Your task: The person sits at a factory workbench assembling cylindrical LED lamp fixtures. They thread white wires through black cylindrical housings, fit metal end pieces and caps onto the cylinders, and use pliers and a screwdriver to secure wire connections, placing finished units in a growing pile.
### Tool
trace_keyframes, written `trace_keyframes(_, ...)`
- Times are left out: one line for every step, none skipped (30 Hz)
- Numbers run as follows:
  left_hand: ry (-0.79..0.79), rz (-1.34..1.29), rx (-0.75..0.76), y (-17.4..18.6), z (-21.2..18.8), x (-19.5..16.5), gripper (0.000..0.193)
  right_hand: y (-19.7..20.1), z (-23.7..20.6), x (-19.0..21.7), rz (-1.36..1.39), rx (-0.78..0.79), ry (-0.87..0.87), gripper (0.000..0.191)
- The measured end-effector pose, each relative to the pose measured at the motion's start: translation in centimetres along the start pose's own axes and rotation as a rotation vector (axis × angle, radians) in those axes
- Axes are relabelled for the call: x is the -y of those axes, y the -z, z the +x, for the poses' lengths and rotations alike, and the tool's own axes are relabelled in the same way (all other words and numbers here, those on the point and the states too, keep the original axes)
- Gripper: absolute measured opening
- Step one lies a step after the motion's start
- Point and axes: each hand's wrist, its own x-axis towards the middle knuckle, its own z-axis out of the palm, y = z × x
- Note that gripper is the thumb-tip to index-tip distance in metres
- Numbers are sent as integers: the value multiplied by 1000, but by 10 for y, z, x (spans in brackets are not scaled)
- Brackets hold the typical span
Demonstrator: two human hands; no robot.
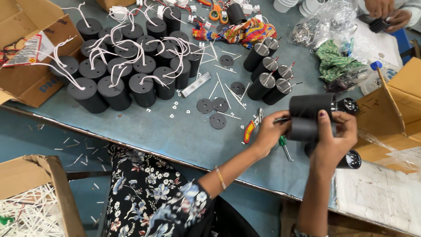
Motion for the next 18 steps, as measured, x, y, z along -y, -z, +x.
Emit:
trace_keyframes(-126, 146, -54, 3, -8, -6, 25, -5, -9, 3, 105, 9, -9, 16)
trace_keyframes(-253, 292, -108, 8, -19, -15, 23, -10, -18, 5, 211, 19, -18, 15)
trace_keyframes(-380, 439, -160, 12, -31, -27, 22, -17, -28, 8, 308, 5, -105, 12)
trace_keyframes(-381, 514, -186, 16, -44, -40, 22, -25, -38, 10, 405, -7, -193, 10)
trace_keyframes(-382, 587, -213, 20, -58, -56, 22, -32, -48, 14, 500, -17, -280, 9)
trace_keyframes(-382, 661, -240, 24, -72, -72, 22, -42, -62, 17, 632, 28, -310, 9)
trace_keyframes(-404, 751, -258, 28, -84, -89, 22, -52, -73, 20, 763, 75, -341, 14)
trace_keyframes(-425, 843, -275, 32, -96, -106, 22, -61, -83, 23, 821, 92, -468, 13)
trace_keyframes(-445, 933, -291, 34, -106, -121, 23, -72, -95, 26, 874, 107, -594, 13)
trace_keyframes(-423, 994, -299, 37, -115, -134, 23, -81, -106, 28, 894, 127, -715, 12)
trace_keyframes(-399, 1058, -304, 40, -122, -147, 24, -87, -113, 28, 915, 143, -837, 20)
trace_keyframes(-371, 1121, -311, 42, -129, -158, 25, -90, -117, 28, 938, 245, -860, 19)
trace_keyframes(-375, 1193, -311, 44, -135, -167, 24, -95, -121, 24, 960, 347, -881, 18)
trace_keyframes(-378, 1266, -308, 47, -139, -175, 24, -97, -123, 20, 981, 447, -899, 17)
trace_keyframes(-379, 1338, -304, 50, -142, -181, 23, -94, -121, 14, 770, 509, -802, 20)
trace_keyframes(-345, 1393, -295, 53, -145, -187, 24, -89, -116, 7, 560, 564, -703, 26)
trace_keyframes(-312, 1448, -282, 57, -147, -192, 25, -83, -111, -1, 351, 612, -600, 33)
trace_keyframes(-280, 1501, -270, 61, -147, -196, 26, -69, -105, -8, 148, 476, -519, 38)
